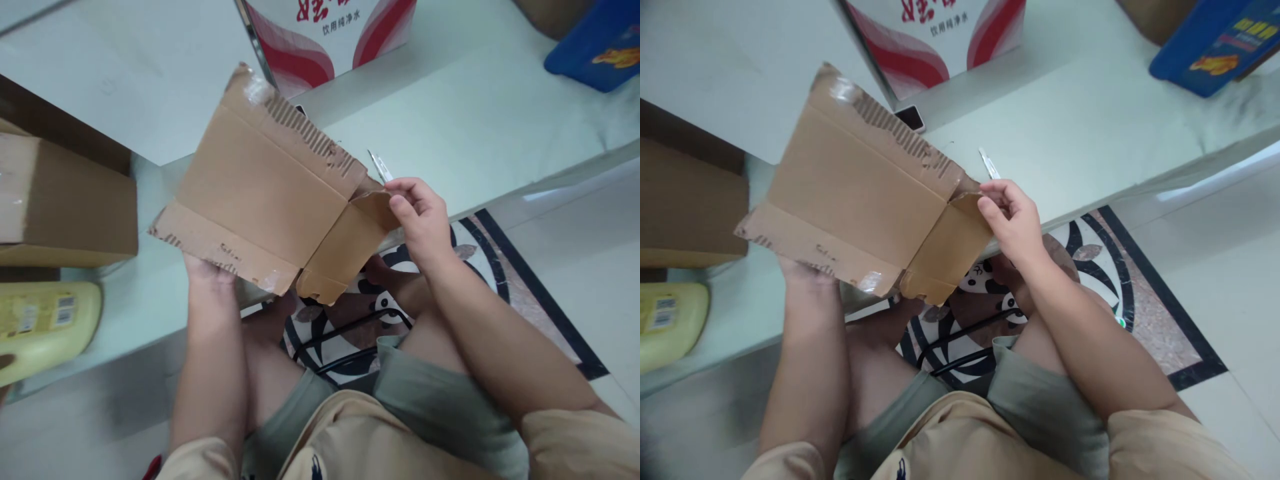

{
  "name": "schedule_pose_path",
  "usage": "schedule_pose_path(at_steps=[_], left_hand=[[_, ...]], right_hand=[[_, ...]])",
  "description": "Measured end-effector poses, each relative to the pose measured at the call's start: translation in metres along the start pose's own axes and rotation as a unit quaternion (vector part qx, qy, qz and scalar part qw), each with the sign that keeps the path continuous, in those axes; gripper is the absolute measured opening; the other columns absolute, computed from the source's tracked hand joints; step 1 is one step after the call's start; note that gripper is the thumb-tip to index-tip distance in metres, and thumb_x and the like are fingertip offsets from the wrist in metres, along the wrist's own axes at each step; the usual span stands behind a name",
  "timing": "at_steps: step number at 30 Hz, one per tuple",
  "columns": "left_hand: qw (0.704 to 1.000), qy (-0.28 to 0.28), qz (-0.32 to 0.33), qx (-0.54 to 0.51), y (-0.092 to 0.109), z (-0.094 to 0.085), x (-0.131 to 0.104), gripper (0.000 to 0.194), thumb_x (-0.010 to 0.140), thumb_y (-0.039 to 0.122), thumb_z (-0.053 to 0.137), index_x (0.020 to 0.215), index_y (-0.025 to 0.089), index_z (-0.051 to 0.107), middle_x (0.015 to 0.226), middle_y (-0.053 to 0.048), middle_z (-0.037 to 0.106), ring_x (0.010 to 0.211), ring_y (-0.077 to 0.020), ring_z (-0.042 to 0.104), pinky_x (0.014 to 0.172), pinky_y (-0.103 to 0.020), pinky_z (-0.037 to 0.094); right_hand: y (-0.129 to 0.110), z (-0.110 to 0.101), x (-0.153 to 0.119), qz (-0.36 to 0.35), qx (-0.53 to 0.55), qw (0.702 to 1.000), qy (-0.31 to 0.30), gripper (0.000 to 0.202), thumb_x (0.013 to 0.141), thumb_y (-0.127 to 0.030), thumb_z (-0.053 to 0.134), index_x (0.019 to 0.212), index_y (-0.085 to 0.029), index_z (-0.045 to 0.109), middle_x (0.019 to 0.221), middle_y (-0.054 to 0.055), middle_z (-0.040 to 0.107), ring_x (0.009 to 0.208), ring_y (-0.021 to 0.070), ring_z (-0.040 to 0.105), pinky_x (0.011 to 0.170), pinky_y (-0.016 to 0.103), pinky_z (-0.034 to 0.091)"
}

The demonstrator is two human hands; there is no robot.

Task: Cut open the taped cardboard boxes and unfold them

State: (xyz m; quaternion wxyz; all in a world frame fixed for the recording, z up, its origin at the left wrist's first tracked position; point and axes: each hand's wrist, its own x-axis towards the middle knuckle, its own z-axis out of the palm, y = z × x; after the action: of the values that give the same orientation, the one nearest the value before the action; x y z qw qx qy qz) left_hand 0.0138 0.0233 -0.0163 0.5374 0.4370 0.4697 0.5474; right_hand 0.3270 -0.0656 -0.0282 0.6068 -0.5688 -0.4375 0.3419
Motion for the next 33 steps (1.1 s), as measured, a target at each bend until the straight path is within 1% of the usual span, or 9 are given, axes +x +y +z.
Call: schedule_pose_path(at_steps=[3,6,12,17,20,23,25,29,33], left_hand=[[0.997,0.003,0.044,-0.062,0.007,0.005,-0.007,0.054,0.059,0.064,0.089,0.072,0.023,0.058,0.075,0.002,0.073,0.119,-0.0233,0.065,0.092,-0.027,0.058],[0.996,0.013,0.032,-0.081,0.005,0.003,-0.007,0.055,0.052,0.062,0.093,0.075,0.024,0.06,0.081,0.004,0.076,0.125,-0.0223,0.062,0.098,-0.025,0.057],[0.995,0.021,0.023,-0.094,0.005,0.008,-0.011,0.051,0.064,0.066,0.083,0.073,0.021,0.06,0.094,-0.001,0.079,0.13,-0.026,0.062,0.099,-0.028,0.058],[0.99,-0.009,-0.023,-0.142,0.004,0.012,-0.017,0.039,0.076,0.052,0.08,0.095,0.02,0.067,0.106,-0.005,0.078,0.125,-0.0265,0.067,0.102,-0.034,0.06],[0.984,0.041,-0.081,-0.15,-0.002,0.009,-0.014,0.023,0.076,0.027,0.081,0.096,0.021,0.07,0.097,-0.004,0.079,0.104,-0.0217,0.075,0.092,-0.03,0.063],[0.976,0.059,-0.092,-0.19,-0.005,0.008,-0.009,0.013,0.083,0.02,0.07,0.095,0.02,0.072,0.097,-0.004,0.08,0.094,-0.019,0.077,0.086,-0.029,0.064],[0.97,0.056,-0.104,-0.213,-0.002,0.009,-0.007,0.013,0.084,0.021,0.066,0.095,0.019,0.072,0.094,-0.004,0.08,0.091,-0.018,0.077,0.085,-0.028,0.064],[0.956,0.052,-0.116,-0.264,0.004,0.007,-0.007,0.015,0.081,0.03,0.07,0.093,0.022,0.069,0.09,0.0,0.077,0.085,-0.0151,0.076,0.076,-0.026,0.064],[0.952,0.074,-0.138,-0.263,0.006,-0.001,-0.009,0.03,0.069,0.012,0.08,0.093,0.024,0.065,0.08,0.007,0.069,0.065,-0.0054,0.067,0.06,-0.015,0.057]], right_hand=[[0.011,-0.002,0.003,-0.027,-0.019,0.998,0.058,0.047,0.083,-0.063,0.073,0.112,-0.027,0.065,0.119,0.007,0.067,0.108,0.0225,0.065,0.089,0.038,0.053],[0.023,-0.002,0.008,-0.004,0.004,0.995,0.105,0.06,0.076,-0.06,0.081,0.121,-0.029,0.058,0.132,0.008,0.061,0.116,0.0233,0.063,0.093,0.039,0.055],[0.028,0.003,0.012,0.12,0.138,0.982,0.036,0.057,0.067,-0.065,0.087,0.097,-0.025,0.06,0.096,0.002,0.071,0.085,0.019,0.068,0.078,0.036,0.059],[0.02,0.008,0.011,0.063,0.152,0.981,0.106,0.059,0.062,-0.063,0.09,0.098,-0.025,0.063,0.097,0.001,0.073,0.085,0.0166,0.068,0.075,0.031,0.058],[0.01,0.011,0.005,0.098,0.184,0.978,0.02,0.062,0.061,-0.069,0.087,0.095,-0.025,0.061,0.087,0.0,0.071,0.067,0.0135,0.063,0.051,0.024,0.05],[-0.002,0.018,-0.006,0.194,0.189,0.957,-0.107,0.063,0.057,-0.067,0.09,0.089,-0.021,0.06,0.068,-0.004,0.062,0.045,0.0066,0.045,0.033,0.018,0.025],[-0.009,0.023,-0.014,0.231,0.197,0.945,-0.118,0.063,0.054,-0.061,0.094,0.088,-0.02,0.061,0.063,-0.007,0.059,0.041,0.0039,0.039,0.03,0.016,0.02],[-0.021,0.02,-0.019,0.237,0.219,0.946,-0.024,0.062,0.05,-0.058,0.097,0.08,-0.021,0.058,0.057,-0.011,0.054,0.036,0.0008,0.034,0.028,0.013,0.025],[-0.027,-0.026,-0.013,0.14,0.178,0.957,0.179,0.057,0.049,-0.048,0.101,0.077,-0.022,0.059,0.058,-0.009,0.06,0.035,0.0046,0.046,0.027,0.017,0.037]])
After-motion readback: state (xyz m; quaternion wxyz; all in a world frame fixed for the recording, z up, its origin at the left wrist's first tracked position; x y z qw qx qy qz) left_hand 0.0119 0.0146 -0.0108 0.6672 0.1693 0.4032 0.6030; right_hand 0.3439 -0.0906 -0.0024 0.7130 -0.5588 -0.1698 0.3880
